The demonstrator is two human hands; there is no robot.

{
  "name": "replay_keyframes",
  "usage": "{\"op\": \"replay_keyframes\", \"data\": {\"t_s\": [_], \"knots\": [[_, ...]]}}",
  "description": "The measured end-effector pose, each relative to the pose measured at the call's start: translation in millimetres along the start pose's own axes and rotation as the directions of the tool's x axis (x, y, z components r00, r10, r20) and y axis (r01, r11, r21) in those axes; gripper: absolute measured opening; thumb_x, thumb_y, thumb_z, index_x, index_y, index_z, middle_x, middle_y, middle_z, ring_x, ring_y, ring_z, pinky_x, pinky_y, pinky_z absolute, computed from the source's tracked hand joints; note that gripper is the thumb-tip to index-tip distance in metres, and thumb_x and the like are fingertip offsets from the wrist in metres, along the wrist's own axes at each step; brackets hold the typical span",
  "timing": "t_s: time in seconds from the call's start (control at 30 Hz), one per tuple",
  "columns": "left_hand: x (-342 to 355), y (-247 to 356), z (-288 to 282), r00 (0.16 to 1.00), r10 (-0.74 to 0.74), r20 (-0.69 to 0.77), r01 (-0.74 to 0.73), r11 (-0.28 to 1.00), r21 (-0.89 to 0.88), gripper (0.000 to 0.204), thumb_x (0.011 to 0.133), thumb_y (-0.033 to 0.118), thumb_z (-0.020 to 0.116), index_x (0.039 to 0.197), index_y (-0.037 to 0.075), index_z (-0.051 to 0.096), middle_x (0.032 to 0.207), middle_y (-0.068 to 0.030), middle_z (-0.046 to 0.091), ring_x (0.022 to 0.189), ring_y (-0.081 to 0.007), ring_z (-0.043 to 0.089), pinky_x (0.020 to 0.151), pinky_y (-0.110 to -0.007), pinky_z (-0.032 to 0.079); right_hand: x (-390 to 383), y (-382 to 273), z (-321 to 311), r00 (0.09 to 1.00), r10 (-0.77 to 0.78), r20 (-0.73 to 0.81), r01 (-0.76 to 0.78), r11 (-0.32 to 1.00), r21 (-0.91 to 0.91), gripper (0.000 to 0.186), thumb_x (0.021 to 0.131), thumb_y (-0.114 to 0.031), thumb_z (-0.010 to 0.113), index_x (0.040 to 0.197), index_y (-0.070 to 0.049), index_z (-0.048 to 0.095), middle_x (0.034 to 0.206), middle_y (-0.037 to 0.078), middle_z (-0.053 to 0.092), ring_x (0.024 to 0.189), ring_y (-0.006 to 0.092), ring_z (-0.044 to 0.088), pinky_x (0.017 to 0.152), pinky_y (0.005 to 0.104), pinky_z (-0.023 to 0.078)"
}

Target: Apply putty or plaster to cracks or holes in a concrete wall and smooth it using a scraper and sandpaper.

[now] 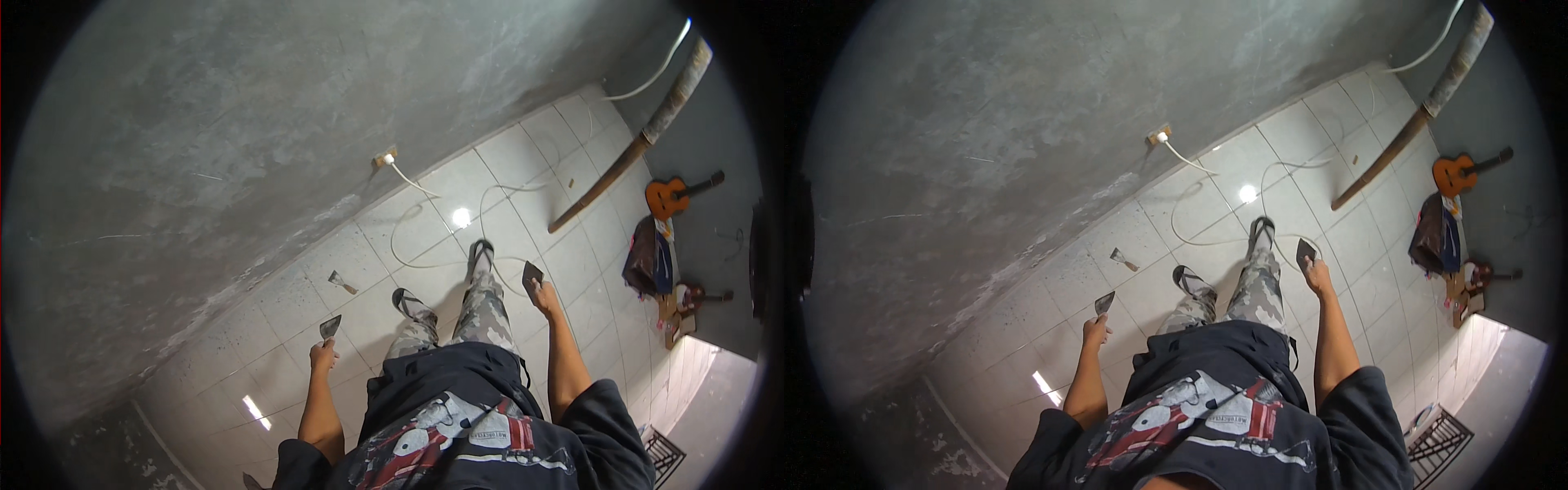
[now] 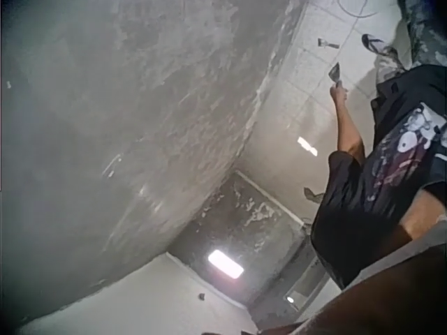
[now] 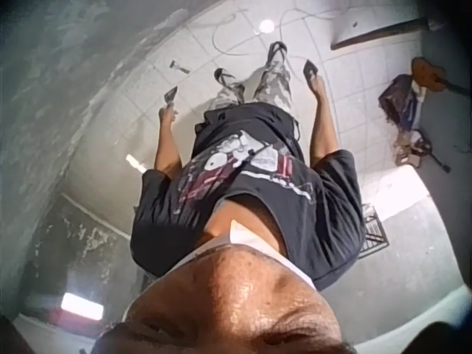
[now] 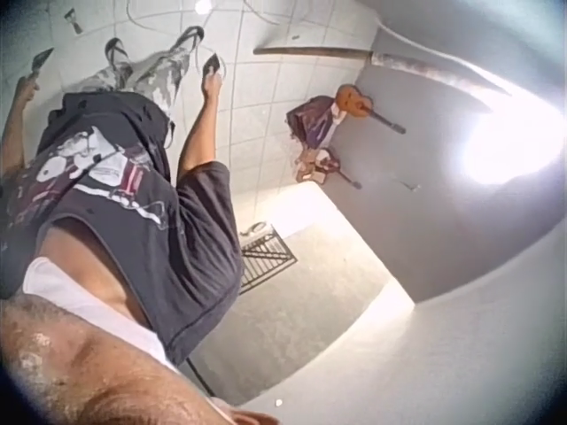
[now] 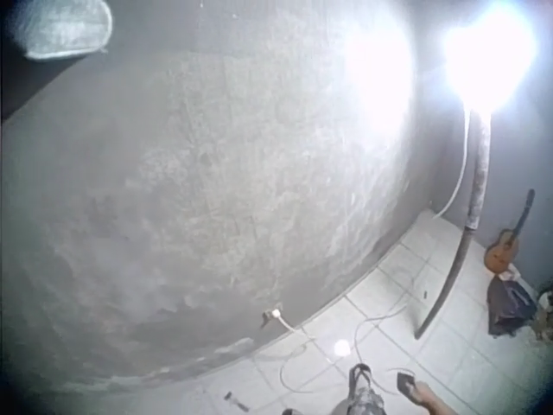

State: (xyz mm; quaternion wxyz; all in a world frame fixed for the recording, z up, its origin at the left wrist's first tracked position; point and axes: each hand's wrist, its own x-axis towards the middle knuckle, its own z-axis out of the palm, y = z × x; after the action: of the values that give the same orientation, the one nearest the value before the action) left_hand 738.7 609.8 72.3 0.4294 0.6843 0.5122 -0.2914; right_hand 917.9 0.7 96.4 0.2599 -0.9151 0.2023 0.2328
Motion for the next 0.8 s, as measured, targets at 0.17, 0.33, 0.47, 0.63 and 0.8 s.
{"op": "replay_keyframes", "data": {"t_s": [0.17,0.33,0.47,0.63,0.8], "knots": [[-11.7,41.2,25.6,0.899,0.361,-0.25,-0.338,0.932,0.129,0.038,0.093,0.04,0.064,0.102,0.003,0.067,0.075,-0.0154,0.07,0.062,-0.0275,0.068,0.06,-0.04,0.053,12.2,-44.6,-1.3,0.984,-0.18,0.002,0.18,0.984,-0.006,0.043,0.1,-0.03,0.052,0.095,0.01,0.065,0.091,0.036,0.063,0.091,0.0509,0.062,0.077,0.0523,0.049],[-14.9,88.2,44.4,0.741,0.496,-0.453,-0.436,0.868,0.238,0.034,0.092,0.034,0.066,0.107,0.004,0.068,0.083,-0.0165,0.071,0.074,-0.0317,0.07,0.07,-0.041,0.053,43.2,-82.5,10.8,0.926,-0.363,0.107,0.361,0.932,0.045,0.035,0.1,-0.023,0.05,0.103,0.009,0.064,0.093,0.036,0.063,0.092,0.0508,0.062,0.076,0.0519,0.049],[-30.7,144.4,60.4,0.674,0.532,-0.512,-0.49,0.841,0.228,0.034,0.091,0.031,0.067,0.112,0.005,0.065,0.094,-0.0202,0.071,0.087,-0.0404,0.069,0.075,-0.044,0.054,77.9,-116.7,16.7,0.885,-0.463,0.042,0.456,0.882,0.12,0.037,0.102,-0.023,0.048,0.102,0.012,0.062,0.092,0.036,0.063,0.09,0.0475,0.064,0.076,0.0479,0.049],[25.6,171.7,82.5,0.617,0.591,-0.519,-0.522,0.802,0.292,0.037,0.09,0.03,0.068,0.118,0.006,0.063,0.092,-0.0208,0.071,0.087,-0.0416,0.068,0.074,-0.046,0.054,139.5,-181.9,42.2,0.862,-0.477,-0.175,0.507,0.828,0.24,0.044,0.104,-0.028,0.045,0.106,0.014,0.061,0.089,0.036,0.063,0.084,0.0461,0.065,0.076,0.0468,0.048],[133.1,194.3,76.2,0.597,0.727,-0.34,-0.502,0.669,0.548,0.037,0.089,0.03,0.069,0.122,0.012,0.067,0.096,-0.0202,0.071,0.086,-0.0406,0.068,0.075,-0.047,0.055,220.7,-239.1,84.1,0.713,-0.524,-0.465,0.696,0.606,0.385,0.047,0.106,-0.031,0.046,0.119,0.013,0.059,0.106,0.02,0.066,0.102,0.0235,0.059,0.093,0.0363,0.045]]}}
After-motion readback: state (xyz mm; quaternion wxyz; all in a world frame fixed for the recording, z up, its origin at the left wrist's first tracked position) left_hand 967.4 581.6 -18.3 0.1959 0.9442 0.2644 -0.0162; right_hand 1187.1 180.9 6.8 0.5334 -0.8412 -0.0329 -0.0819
